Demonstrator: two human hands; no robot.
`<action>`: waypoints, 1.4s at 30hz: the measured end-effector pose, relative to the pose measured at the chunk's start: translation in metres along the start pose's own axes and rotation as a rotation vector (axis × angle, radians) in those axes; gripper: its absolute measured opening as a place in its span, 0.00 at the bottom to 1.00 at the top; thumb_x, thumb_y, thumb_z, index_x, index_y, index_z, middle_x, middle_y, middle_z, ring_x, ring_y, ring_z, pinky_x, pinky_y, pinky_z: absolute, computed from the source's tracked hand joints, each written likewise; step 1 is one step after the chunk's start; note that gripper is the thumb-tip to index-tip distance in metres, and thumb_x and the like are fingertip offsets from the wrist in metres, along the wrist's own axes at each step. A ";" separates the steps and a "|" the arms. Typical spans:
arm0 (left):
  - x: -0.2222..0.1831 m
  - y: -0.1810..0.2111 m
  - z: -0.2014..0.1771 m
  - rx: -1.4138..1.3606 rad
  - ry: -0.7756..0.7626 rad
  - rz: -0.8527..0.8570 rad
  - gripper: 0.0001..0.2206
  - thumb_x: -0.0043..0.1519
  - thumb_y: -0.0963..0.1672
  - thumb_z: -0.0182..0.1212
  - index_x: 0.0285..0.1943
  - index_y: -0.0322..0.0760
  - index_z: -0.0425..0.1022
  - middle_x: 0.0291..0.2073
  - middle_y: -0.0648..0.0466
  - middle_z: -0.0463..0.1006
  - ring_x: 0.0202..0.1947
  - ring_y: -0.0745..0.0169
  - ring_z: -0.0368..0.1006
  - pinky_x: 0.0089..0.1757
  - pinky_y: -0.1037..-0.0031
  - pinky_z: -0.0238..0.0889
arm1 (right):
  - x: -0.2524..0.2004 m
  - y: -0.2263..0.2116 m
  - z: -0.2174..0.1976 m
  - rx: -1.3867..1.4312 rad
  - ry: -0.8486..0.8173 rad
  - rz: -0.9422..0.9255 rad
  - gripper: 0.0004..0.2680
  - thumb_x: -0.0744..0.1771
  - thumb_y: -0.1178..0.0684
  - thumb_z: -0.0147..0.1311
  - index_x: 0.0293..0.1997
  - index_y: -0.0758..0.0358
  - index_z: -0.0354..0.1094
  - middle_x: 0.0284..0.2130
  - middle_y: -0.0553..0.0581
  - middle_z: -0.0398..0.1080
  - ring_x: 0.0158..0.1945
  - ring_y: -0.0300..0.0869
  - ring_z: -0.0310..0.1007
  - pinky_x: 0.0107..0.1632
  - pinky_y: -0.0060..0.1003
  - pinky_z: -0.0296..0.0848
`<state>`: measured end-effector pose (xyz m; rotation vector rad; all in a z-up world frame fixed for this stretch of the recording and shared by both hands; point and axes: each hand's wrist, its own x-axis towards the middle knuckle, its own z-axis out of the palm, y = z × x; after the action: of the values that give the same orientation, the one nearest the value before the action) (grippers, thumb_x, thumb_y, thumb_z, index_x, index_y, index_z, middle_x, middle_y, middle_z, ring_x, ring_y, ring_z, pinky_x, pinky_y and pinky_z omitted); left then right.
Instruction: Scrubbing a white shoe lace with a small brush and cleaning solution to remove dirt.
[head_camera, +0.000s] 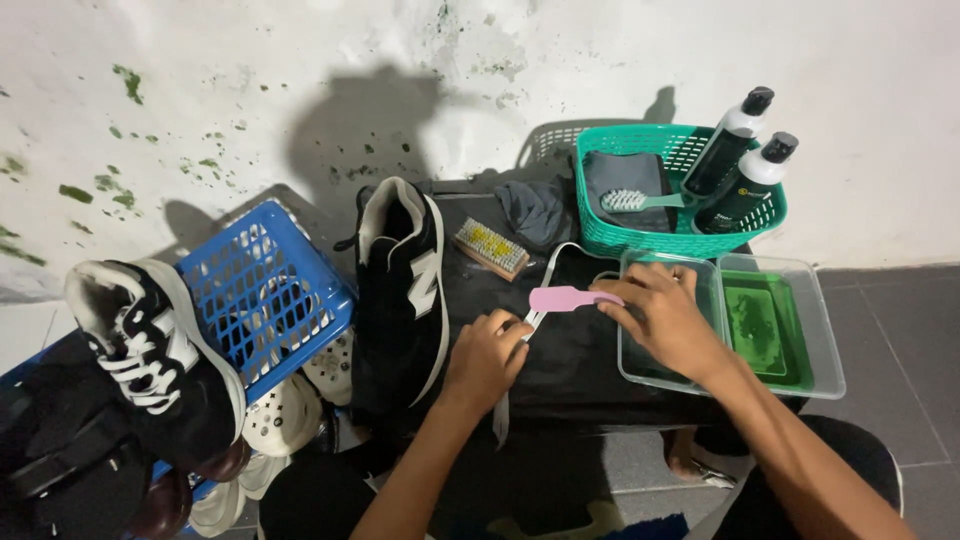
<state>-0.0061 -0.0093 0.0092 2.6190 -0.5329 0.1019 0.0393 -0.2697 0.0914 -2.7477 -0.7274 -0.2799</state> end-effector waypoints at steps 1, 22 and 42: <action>0.000 -0.002 0.002 0.000 -0.002 0.003 0.09 0.65 0.44 0.59 0.52 0.48 0.77 0.44 0.54 0.73 0.40 0.50 0.76 0.39 0.63 0.67 | 0.001 0.002 0.000 0.000 0.001 0.004 0.06 0.67 0.43 0.58 0.35 0.47 0.75 0.33 0.44 0.70 0.41 0.44 0.71 0.54 0.47 0.55; 0.004 -0.002 -0.002 0.004 0.014 0.021 0.08 0.65 0.45 0.59 0.51 0.49 0.78 0.43 0.55 0.73 0.39 0.48 0.76 0.39 0.62 0.67 | 0.007 0.000 -0.010 0.113 -0.074 0.026 0.04 0.66 0.45 0.60 0.36 0.46 0.77 0.23 0.45 0.69 0.33 0.43 0.71 0.51 0.46 0.55; 0.000 -0.007 0.009 0.069 0.114 0.019 0.04 0.61 0.46 0.65 0.42 0.50 0.77 0.40 0.60 0.76 0.35 0.53 0.78 0.36 0.65 0.72 | 0.006 -0.003 -0.008 0.363 -0.001 -0.112 0.05 0.64 0.54 0.63 0.40 0.48 0.81 0.18 0.51 0.68 0.27 0.50 0.73 0.42 0.43 0.70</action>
<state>-0.0033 -0.0079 -0.0012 2.6559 -0.5236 0.2782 0.0422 -0.2673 0.1008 -2.3696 -0.8419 -0.1518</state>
